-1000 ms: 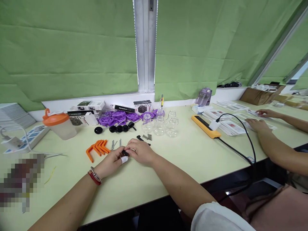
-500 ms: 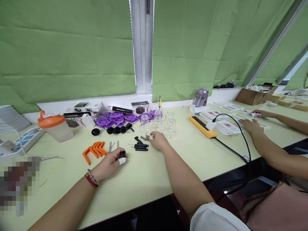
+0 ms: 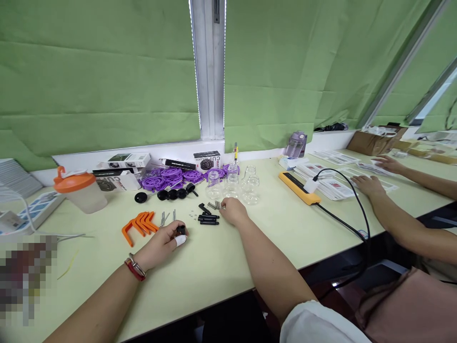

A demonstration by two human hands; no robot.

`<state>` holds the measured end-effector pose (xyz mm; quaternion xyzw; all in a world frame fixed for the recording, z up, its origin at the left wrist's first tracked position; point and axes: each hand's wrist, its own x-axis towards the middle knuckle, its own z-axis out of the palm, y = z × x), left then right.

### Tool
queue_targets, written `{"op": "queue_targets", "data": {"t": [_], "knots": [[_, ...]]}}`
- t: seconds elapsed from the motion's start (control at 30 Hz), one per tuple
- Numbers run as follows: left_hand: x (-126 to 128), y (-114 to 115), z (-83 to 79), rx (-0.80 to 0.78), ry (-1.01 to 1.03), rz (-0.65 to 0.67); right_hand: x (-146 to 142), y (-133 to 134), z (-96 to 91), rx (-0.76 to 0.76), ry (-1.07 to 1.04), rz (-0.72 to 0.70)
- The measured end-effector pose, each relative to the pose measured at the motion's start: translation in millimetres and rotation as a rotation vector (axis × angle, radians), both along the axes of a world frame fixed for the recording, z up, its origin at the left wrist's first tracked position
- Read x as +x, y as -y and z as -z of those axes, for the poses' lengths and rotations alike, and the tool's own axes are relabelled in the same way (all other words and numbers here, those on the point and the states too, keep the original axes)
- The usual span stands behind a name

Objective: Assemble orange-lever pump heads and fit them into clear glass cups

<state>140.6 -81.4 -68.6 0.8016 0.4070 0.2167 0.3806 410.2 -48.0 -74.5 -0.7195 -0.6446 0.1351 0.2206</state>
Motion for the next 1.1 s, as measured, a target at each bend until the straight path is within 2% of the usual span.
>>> {"op": "queue_targets", "data": {"t": [0.3, 0.5, 0.57, 0.63, 0.73, 0.8, 0.87, 0.97, 1.1], "knots": [[0, -1, 1.5, -0.004, 0.008, 0.006, -10, -2, -4.0, -0.049, 0.069, 0.163], [0, 0, 1.3, 0.016, 0.002, 0.006, -5, 3, -7.2, -0.058, 0.089, 0.120], [0, 0, 1.3, 0.022, -0.003, 0.004, -5, 5, -9.6, 0.001, 0.041, 0.097], [1, 0, 0.7, 0.021, -0.006, -0.001, -10, 7, -10.9, 0.136, -0.088, 0.027], [1, 1, -1.3, 0.024, -0.005, -0.006, -29, 13, -9.3, 0.311, -0.423, -0.178], [2, 2, -3.0, 0.036, -0.002, -0.003, -48, 20, -7.5, 0.299, -0.652, -0.334], [2, 2, -4.4, 0.052, 0.002, 0.005, -67, 28, -7.5, 0.298, -0.771, -0.464], [3, 2, -5.3, 0.067, 0.007, 0.014, -84, 40, -10.5, 0.349, -0.736, -0.581], [4, 2, -5.1, 0.068, 0.006, 0.008, -89, 47, -12.3, 0.372, -0.567, -0.641]]}}
